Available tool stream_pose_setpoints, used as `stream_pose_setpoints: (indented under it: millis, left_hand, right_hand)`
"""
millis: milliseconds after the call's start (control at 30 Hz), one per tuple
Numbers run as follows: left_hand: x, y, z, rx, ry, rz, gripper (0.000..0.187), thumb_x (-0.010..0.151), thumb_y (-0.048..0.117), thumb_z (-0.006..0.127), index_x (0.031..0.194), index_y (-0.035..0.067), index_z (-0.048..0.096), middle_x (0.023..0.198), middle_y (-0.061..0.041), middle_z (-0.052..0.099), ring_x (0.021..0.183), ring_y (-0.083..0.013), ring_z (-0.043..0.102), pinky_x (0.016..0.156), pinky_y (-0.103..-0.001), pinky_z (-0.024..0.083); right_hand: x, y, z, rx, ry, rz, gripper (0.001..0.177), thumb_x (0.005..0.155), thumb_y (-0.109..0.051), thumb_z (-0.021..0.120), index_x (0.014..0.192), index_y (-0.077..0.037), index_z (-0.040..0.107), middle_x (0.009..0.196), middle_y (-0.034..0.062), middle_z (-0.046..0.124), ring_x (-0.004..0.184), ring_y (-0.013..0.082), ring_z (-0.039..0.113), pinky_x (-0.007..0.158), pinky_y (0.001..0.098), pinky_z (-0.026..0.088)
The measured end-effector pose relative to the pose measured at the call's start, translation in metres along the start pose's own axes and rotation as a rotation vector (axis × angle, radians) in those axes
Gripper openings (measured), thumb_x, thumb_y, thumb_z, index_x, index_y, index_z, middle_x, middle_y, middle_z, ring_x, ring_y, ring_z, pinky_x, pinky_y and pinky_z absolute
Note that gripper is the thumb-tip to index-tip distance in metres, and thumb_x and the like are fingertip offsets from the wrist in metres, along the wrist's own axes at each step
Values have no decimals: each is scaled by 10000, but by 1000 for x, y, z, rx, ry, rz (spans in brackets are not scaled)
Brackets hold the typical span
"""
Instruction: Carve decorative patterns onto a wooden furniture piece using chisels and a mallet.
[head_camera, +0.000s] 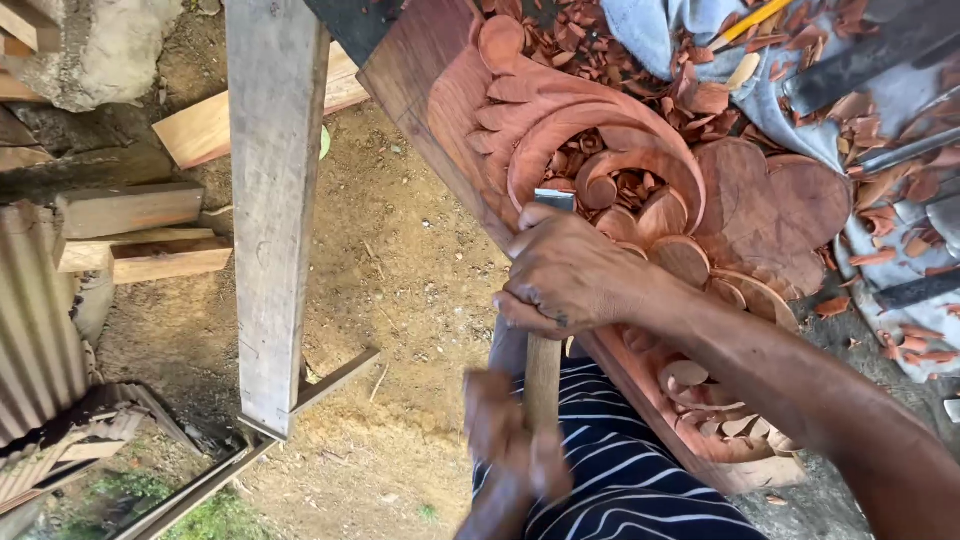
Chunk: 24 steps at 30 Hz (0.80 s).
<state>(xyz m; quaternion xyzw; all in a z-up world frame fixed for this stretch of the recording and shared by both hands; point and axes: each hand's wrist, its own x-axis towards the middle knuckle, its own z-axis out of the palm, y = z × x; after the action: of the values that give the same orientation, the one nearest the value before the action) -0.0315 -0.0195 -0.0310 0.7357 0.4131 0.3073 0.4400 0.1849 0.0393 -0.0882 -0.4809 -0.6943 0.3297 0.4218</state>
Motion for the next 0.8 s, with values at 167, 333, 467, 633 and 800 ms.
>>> stream_pose_setpoints:
  millis: [167, 333, 467, 633, 800]
  left_hand:
    - [1, 2, 2, -29, 97, 23, 295, 893, 356, 619, 796, 139, 445, 752, -54, 378, 714, -236, 430, 638, -395, 374]
    - [59, 43, -3, 41, -202, -287, 418, 1026, 285, 619, 1128, -95, 478, 954, -170, 479, 794, -213, 466, 658, -396, 450]
    - [32, -7, -33, -311, -294, -853, 508, 925, 278, 590, 1330, 1, 457, 874, -58, 598, 633, -128, 494, 509, -315, 409]
    - [48, -26, -45, -62, -396, -431, 429, 1015, 251, 637, 1303, -67, 620, 982, -122, 702, 777, -152, 614, 670, -304, 517]
    - [57, -25, -43, 8, -406, -411, 366, 971, 217, 666, 1214, -56, 640, 945, -147, 735, 771, -167, 683, 692, -306, 556]
  right_hand:
    - [4, 3, -4, -6, 49, -25, 440, 938, -244, 618, 516, -145, 542, 515, 31, 494, 559, 232, 491, 754, 429, 417]
    - [-1, -2, 20, 44, 26, -97, 416, 946, -285, 605, 556, -146, 565, 558, 41, 524, 623, 239, 538, 721, 417, 407]
    - [1, -6, 35, 46, -37, 23, 484, 1010, -330, 629, 561, -154, 608, 508, 13, 529, 562, 210, 513, 744, 411, 427]
    - [4, -7, 29, -117, 118, -50, 403, 993, -276, 650, 619, -125, 632, 600, 12, 557, 632, 201, 550, 721, 372, 411]
    - [6, -6, 30, -170, 138, 23, 419, 977, -277, 663, 586, -129, 637, 559, 18, 543, 591, 204, 539, 675, 374, 398]
